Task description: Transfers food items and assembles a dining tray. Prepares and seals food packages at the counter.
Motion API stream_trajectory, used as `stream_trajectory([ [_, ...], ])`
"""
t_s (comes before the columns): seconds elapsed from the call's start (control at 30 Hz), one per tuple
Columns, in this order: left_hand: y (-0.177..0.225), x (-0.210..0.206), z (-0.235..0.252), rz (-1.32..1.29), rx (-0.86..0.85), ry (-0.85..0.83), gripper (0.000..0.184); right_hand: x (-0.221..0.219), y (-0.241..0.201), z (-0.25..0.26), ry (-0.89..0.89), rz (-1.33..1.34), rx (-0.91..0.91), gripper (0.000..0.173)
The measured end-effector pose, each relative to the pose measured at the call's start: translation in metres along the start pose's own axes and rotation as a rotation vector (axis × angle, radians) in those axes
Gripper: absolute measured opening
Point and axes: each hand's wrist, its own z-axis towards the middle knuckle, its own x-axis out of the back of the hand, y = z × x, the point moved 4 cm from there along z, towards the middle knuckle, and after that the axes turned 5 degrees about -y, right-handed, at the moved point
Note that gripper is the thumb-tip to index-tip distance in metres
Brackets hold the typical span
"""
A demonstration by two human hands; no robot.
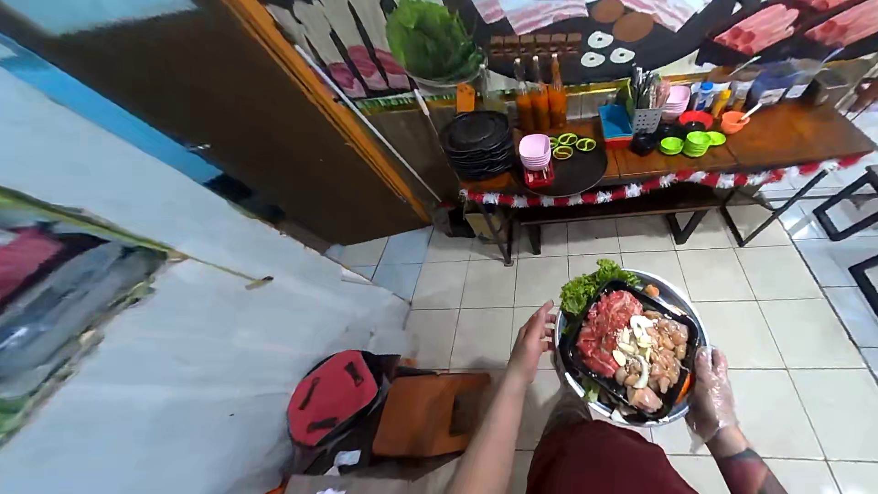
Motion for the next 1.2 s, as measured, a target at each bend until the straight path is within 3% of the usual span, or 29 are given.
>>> stream_trajectory([
  [0.17, 0.024, 0.034, 0.184, 0.041, 0.043, -0.011, 0.053, -0.056, -0.032, 0.137, 0.07, 0.016, 0.081, 0.059],
  [0.23, 0.038, 0.046, 0.256, 0.145, 0.029, 0.05, 0.043, -0.077, -0.047, 0.189, 0.105, 0.002, 0.101, 0.057],
  [0.33, 0.054, 0.07, 0.366, 0.301, -0.007, 0.148, 0.043, -0.106, -0.06, 0.274, 0.116, 0.012, 0.122, 0.059],
  [0.43, 0.069, 0.079, 0.456, 0.211, 0.041, 0.201, 0.042, -0.136, -0.063, 0.354, 0.107, 0.026, 0.12, 0.061],
  [0.5, 0.077, 0.069, 0.497, 0.101, 0.103, 0.139, 0.047, -0.155, -0.063, 0.407, 0.116, 0.011, 0.098, 0.059],
  [0.6, 0.071, 0.042, 0.531, 0.017, 0.201, -0.017, 0.065, -0.184, -0.065, 0.488, 0.101, -0.011, 0.074, 0.055],
  [0.67, 0.055, 0.029, 0.558, -0.077, 0.275, -0.026, 0.073, -0.201, -0.063, 0.543, 0.036, -0.032, 0.064, 0.057],
  [0.8, 0.016, 0.04, 0.62, -0.15, 0.354, 0.149, 0.075, -0.235, -0.061, 0.65, -0.136, -0.116, -0.03, 0.052],
  [0.97, 0.005, 0.04, 0.641, -0.183, 0.54, 0.325, 0.071, -0.287, -0.075, 0.756, -0.444, -0.462, -0.207, 0.045],
  [1.2, -0.006, 0.019, 0.645, -0.421, 0.631, 0.499, 0.061, -0.338, -0.081, 0.839, -0.758, -0.847, -0.265, 0.046],
])
